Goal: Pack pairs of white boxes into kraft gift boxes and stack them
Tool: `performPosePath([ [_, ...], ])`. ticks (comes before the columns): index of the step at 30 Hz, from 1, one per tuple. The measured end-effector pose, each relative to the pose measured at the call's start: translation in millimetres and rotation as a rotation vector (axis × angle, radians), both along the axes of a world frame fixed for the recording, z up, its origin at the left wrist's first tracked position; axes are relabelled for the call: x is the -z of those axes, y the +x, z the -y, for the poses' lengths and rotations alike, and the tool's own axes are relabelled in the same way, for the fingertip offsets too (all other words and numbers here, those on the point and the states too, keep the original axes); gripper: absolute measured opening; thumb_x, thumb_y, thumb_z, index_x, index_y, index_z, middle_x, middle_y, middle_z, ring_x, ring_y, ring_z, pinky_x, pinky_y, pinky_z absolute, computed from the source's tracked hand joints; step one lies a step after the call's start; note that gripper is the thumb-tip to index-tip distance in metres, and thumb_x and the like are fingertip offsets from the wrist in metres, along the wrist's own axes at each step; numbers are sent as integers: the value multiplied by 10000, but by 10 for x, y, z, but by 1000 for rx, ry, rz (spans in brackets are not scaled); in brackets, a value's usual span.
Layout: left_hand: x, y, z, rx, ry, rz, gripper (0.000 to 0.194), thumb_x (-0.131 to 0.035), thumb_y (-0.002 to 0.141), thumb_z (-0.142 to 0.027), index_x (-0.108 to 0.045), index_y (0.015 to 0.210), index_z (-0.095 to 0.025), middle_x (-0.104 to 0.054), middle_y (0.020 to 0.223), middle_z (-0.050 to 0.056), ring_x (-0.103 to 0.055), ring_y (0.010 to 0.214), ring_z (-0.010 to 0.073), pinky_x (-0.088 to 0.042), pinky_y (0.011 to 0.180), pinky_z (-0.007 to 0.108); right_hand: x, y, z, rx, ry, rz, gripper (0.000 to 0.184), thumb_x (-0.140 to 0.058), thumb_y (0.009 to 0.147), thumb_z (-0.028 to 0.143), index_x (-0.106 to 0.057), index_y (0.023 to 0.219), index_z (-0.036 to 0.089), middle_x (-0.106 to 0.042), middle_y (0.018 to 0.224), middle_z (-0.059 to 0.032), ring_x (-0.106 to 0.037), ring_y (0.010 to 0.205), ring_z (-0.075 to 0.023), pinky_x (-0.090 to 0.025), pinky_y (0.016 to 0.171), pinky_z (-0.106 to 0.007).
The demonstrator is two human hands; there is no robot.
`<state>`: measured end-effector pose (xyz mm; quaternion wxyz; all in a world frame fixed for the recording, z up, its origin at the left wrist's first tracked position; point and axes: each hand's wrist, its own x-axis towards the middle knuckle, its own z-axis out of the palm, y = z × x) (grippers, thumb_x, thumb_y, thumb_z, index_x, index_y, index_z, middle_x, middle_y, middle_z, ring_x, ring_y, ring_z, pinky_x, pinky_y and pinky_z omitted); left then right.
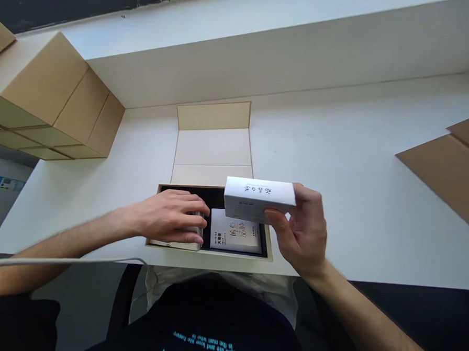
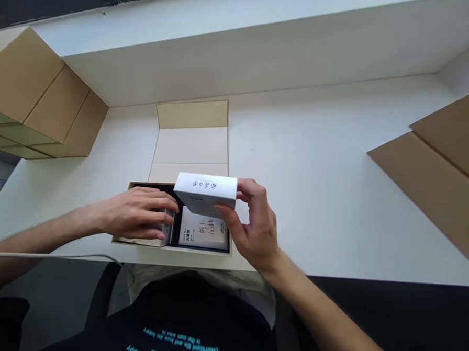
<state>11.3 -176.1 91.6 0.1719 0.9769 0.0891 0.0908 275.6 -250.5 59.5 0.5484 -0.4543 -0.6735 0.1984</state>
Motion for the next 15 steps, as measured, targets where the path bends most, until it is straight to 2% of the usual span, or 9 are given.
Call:
performPosePath([
  [4,2,-59,-19,-64,-47,357,313,-445,981,-379,-616,770,-224,-672,786,59,-663,775,194,-575,660,334,70,-21,3,33,71,-55,339,-571,955,272,-456,1268,338,-613,1067,-44,-620,920,-213,-576,717,-382],
  [7,15,-78,-21,-105,-87,553,327,-417,979,-356,-578,726,-226,-601,663,46,-593,607,180,-531,546,330,109,-15,13,45,118,-86,369,-587,946,262,-474,1288,341,-635,1078,-50,-627,903,-225,-571,685,-386],
  [9,-7,-76,-25,-96,-143,541,304,-419,974,-319,-586,740,-222,-593,636,43,-575,573,174,-514,524,322,123,-1,5,50,146,-110,388,-588,946,253,-486,1312,330,-642,1074,-56,-623,889,-224,-572,653,-381],
  [11,-87,-67,-37,-62,-205,447,330,-400,982,-312,-598,738,-211,-600,611,46,-578,556,172,-509,522,317,129,17,-21,28,204,-126,420,-597,942,243,-490,1344,301,-642,1057,-59,-615,863,-211,-569,602,-359],
  [15,-400,-25,-68,-7,-263,136,379,-407,998,-351,-634,739,-195,-616,579,42,-596,554,164,-501,550,300,150,46,-78,-23,321,-131,490,-606,934,190,-474,1403,238,-625,1042,-50,-610,861,-171,-569,578,-310],
])
